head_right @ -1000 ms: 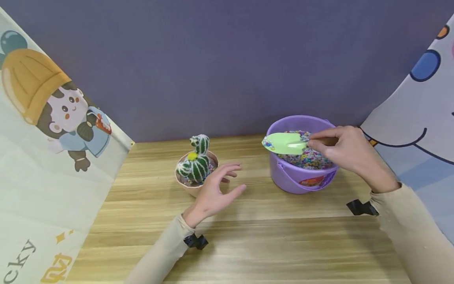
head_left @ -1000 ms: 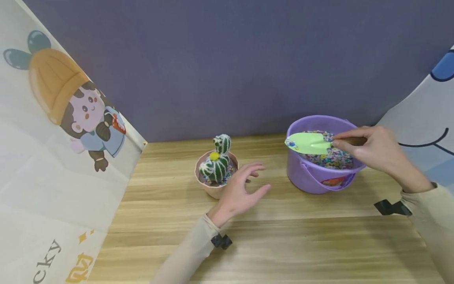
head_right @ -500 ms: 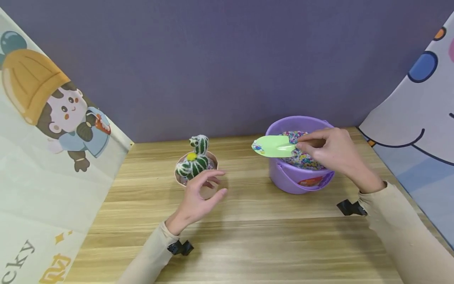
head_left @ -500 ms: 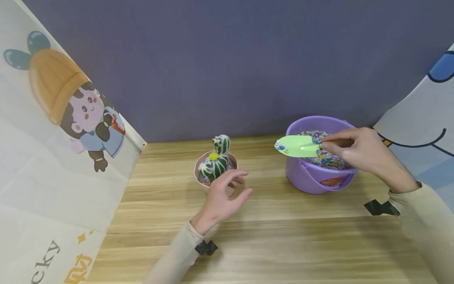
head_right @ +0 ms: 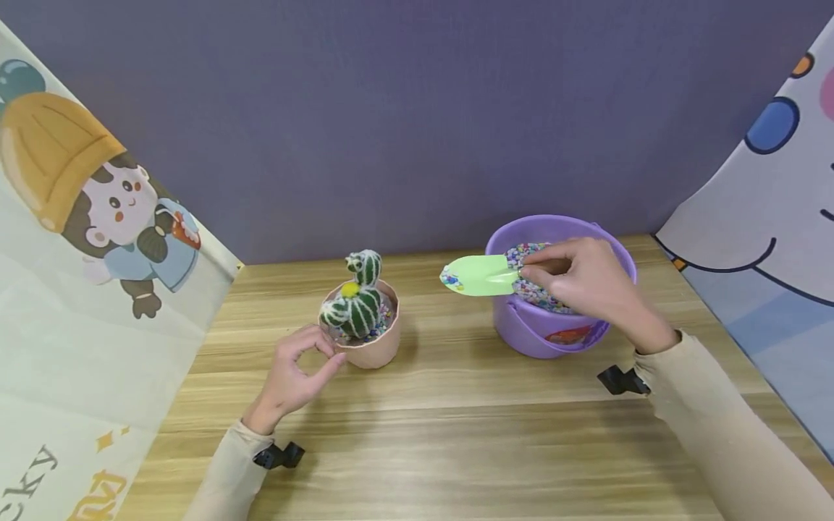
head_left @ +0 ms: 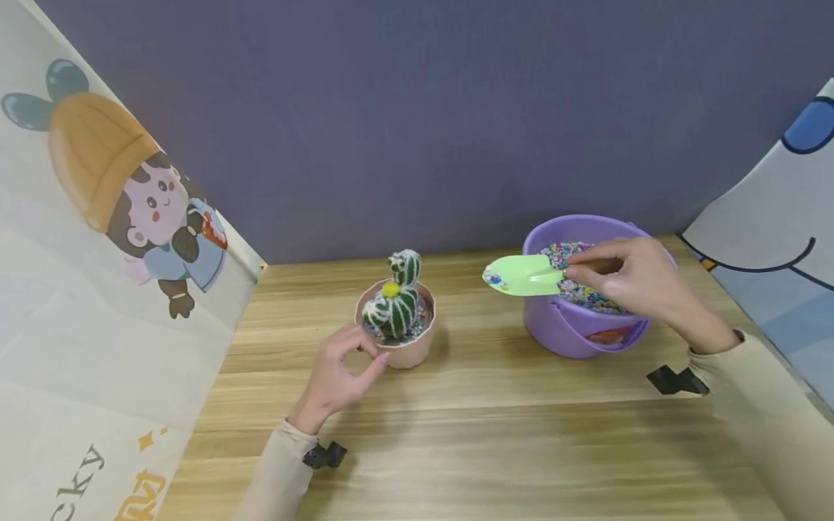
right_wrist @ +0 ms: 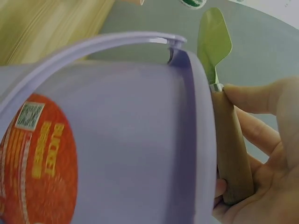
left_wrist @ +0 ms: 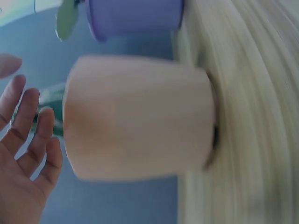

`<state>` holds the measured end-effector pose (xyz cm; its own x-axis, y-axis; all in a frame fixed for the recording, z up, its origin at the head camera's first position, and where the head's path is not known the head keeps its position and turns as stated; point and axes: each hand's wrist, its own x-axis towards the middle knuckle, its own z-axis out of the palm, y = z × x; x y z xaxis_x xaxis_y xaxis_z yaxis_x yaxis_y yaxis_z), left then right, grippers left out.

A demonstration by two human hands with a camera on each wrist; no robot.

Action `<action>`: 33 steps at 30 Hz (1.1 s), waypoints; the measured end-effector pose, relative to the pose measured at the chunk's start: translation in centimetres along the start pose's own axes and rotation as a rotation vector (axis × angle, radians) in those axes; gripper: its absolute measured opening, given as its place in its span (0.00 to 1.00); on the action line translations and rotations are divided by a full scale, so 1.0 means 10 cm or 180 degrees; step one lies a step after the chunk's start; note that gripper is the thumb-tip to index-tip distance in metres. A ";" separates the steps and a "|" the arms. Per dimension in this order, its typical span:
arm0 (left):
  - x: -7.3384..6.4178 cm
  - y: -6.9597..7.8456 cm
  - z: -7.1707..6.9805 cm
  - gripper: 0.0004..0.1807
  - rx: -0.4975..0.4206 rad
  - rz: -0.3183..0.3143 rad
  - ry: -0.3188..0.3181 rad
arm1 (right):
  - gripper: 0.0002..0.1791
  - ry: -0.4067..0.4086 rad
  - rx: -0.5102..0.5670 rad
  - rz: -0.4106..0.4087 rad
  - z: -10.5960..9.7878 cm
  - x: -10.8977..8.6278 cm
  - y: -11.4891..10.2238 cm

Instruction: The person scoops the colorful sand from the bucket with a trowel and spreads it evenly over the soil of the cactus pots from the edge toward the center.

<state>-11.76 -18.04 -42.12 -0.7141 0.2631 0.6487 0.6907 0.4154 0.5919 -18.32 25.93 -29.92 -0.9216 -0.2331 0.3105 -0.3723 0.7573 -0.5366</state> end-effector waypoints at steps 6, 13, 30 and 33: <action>-0.07 -0.24 -0.20 0.09 -0.0010 -0.0186 0.0052 | 0.07 -0.0064 0.0087 -0.0203 0.11 0.05 -0.07; -0.07 -0.42 -0.26 0.21 -0.0035 -0.0333 0.0282 | 0.06 -0.0238 0.0178 -0.0303 0.26 0.09 -0.18; 0.08 -0.51 -0.24 0.51 0.0025 -0.0912 -0.0561 | 0.05 -0.0461 0.0195 -0.0621 0.52 0.18 -0.41; 0.10 -0.52 -0.25 0.53 0.0025 -0.1001 -0.0624 | 0.06 -0.0526 0.0196 -0.0617 0.57 0.20 -0.45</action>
<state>-15.81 -22.11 -43.41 -0.9001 0.2830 0.3313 0.4337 0.5091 0.7435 -19.08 18.59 -31.40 -0.8360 -0.4704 0.2825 -0.5449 0.6514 -0.5280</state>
